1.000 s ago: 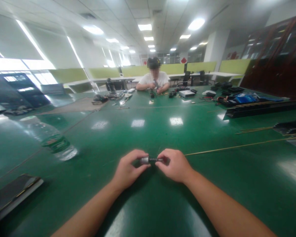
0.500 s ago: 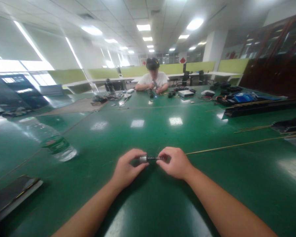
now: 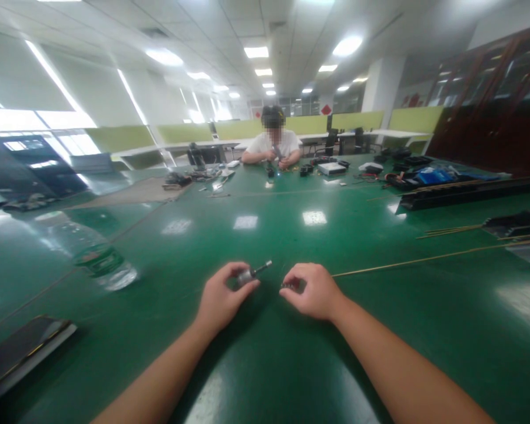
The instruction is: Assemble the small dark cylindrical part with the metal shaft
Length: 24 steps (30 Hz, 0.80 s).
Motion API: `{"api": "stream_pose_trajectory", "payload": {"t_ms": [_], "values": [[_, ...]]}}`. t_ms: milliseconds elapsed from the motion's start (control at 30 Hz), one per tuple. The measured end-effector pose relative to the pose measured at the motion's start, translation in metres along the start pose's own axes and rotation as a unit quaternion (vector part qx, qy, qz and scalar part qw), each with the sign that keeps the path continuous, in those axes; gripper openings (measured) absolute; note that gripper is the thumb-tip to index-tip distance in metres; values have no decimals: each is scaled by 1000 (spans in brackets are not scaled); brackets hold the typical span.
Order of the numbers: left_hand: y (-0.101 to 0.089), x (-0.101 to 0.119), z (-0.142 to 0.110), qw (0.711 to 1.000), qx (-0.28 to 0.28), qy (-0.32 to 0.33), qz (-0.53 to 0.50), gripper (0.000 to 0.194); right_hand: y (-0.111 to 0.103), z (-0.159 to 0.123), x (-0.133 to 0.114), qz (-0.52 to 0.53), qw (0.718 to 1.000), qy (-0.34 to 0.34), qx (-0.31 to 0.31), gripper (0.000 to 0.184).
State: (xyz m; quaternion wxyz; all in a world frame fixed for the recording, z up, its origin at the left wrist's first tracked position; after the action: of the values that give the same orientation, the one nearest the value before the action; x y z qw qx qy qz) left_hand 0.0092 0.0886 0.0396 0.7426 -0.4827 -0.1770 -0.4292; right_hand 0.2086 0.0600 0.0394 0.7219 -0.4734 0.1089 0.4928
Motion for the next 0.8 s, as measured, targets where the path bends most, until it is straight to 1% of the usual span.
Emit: {"api": "stream_pose_trajectory", "payload": {"t_ms": [33,100,167,200,267,333,400,433,467,500,533,600,633,700,733,767,800], "values": [[1,-9,1,999,5,-38,-23,32,1,0,0,3,1000,-1,-5,5],[8,-29,1,989,-3,-117,-91,44,4,-1,1,7,1000,0,-11,5],[19,-43,-1,969,-21,-177,-169,50,5,-1,2,9,1000,1,-15,5],[23,-47,-2,958,-23,-198,-208,50,7,-1,2,10,1000,1,-18,5],[27,-54,-7,928,-5,-240,-284,44,10,-1,3,10,1000,0,-24,6],[26,-59,-13,889,17,-292,-353,35,13,-1,4,10,999,0,-34,7],[19,-60,-22,854,33,-334,-398,24,16,-1,4,11,999,2,-41,7],[11,-59,-25,846,40,-343,-406,22,17,-2,4,12,999,1,-43,8],[-1,-59,-29,847,47,-345,-402,23,19,-2,3,12,999,-1,-47,8],[-16,-59,-34,856,55,-341,-384,27,20,-2,2,13,999,-4,-51,8],[-33,-60,-39,872,64,-332,-355,34,21,-3,1,13,998,-6,-56,8],[-74,-65,-55,905,85,-321,-268,51,22,-3,-1,12,998,-10,-63,7],[-95,-69,-66,915,101,-322,-222,59,23,-4,-2,12,998,-11,-65,8],[-137,-82,-94,920,127,-346,-136,72,23,-4,-4,12,998,-12,-65,8],[-157,-87,-107,920,144,-352,-94,75,23,-4,-5,12,998,-12,-64,8],[-177,-89,-119,923,161,-348,-40,75,23,-4,-5,13,998,-12,-64,8],[-198,-85,-129,926,186,-325,38,74,23,-4,-6,15,998,-11,-65,9]]}}
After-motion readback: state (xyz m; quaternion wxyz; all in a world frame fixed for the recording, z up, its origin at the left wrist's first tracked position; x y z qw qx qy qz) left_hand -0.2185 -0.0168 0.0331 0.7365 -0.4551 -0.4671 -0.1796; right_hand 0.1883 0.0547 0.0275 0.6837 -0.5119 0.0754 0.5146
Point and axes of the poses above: each hand's wrist, its own z-axis towards the middle knuckle, its own y-axis out of the palm, x = y × z, the point moved 9 cm from there along z, towards the middle knuckle, and after that the axes turned 3 degrees about z, right-handed, at the moved point
